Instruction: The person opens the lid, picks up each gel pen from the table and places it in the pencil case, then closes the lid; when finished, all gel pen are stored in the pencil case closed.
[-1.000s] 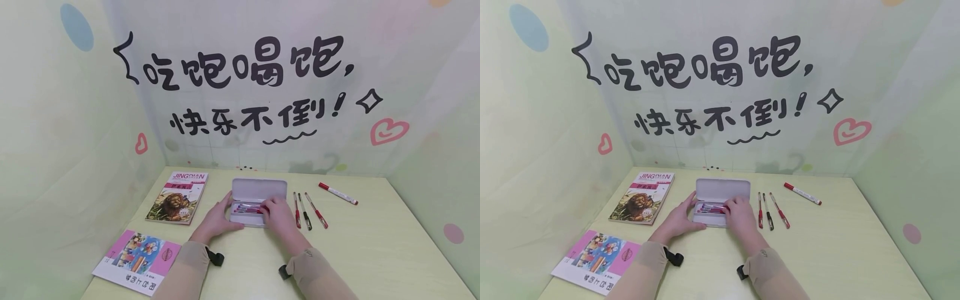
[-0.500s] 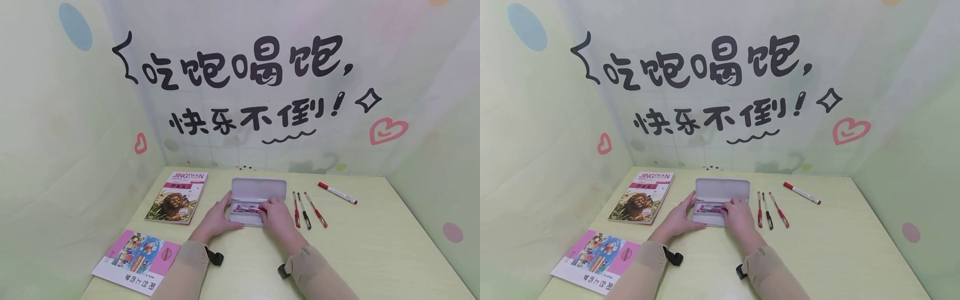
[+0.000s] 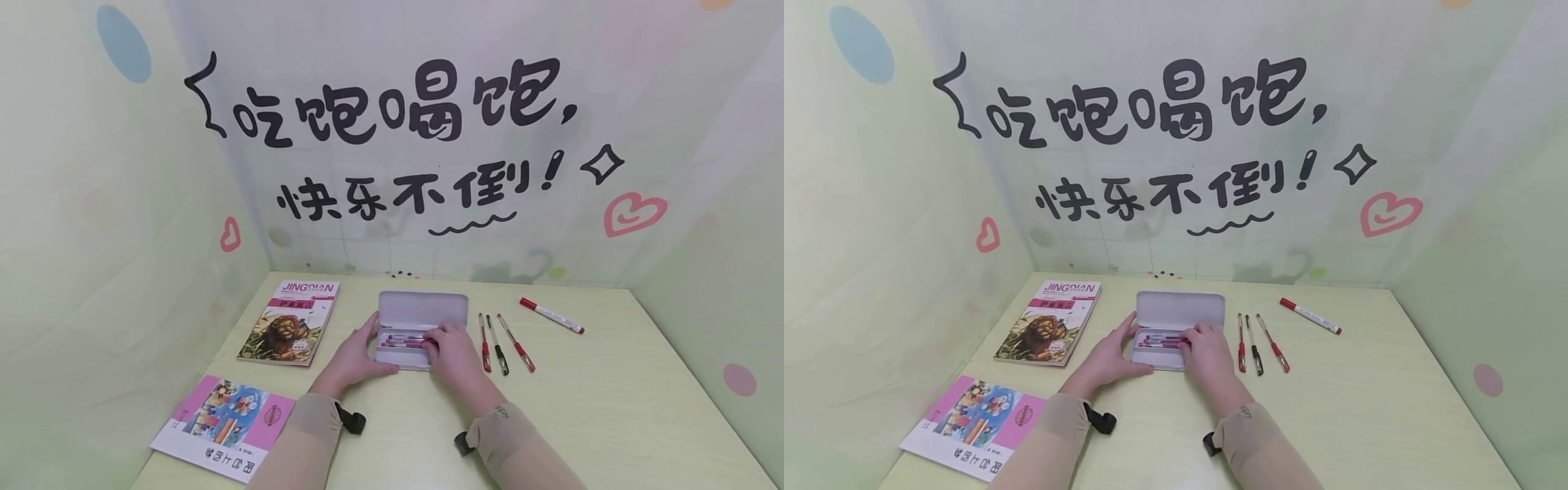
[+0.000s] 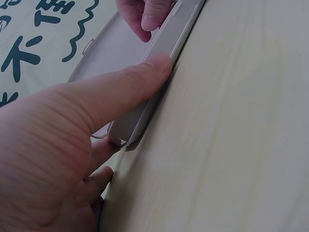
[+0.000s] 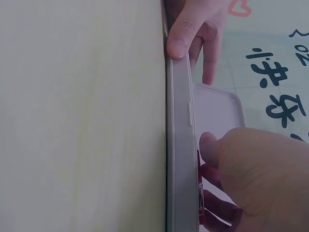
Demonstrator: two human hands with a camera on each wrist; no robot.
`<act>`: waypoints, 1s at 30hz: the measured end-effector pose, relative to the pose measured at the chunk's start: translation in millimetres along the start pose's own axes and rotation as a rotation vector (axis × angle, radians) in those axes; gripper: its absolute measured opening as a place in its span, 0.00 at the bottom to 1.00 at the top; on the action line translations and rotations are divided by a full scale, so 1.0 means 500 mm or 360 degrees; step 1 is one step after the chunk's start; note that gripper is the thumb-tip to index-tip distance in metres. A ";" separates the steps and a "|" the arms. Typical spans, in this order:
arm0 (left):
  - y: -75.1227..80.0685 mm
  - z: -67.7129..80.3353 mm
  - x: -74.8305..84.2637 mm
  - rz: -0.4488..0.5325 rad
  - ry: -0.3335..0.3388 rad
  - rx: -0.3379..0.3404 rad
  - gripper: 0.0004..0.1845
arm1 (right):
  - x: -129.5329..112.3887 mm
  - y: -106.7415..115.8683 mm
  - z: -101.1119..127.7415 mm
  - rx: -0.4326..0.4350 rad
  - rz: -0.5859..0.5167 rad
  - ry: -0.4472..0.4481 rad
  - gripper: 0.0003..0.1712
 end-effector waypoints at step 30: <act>-0.001 -0.007 -0.007 -0.0030 0.0010 -0.0005 0.77 | 0.237 0.122 0.078 0.0179 -0.0101 -0.0771 0.35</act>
Point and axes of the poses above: each hand's wrist, its own z-axis away from the middle knuckle, its own y-axis out of the back of the hand, x = y × z, the point moved 6 cm from there along -z, towards the middle knuckle, and after that the axes turned 10 degrees about x, right-handed, at the moved point
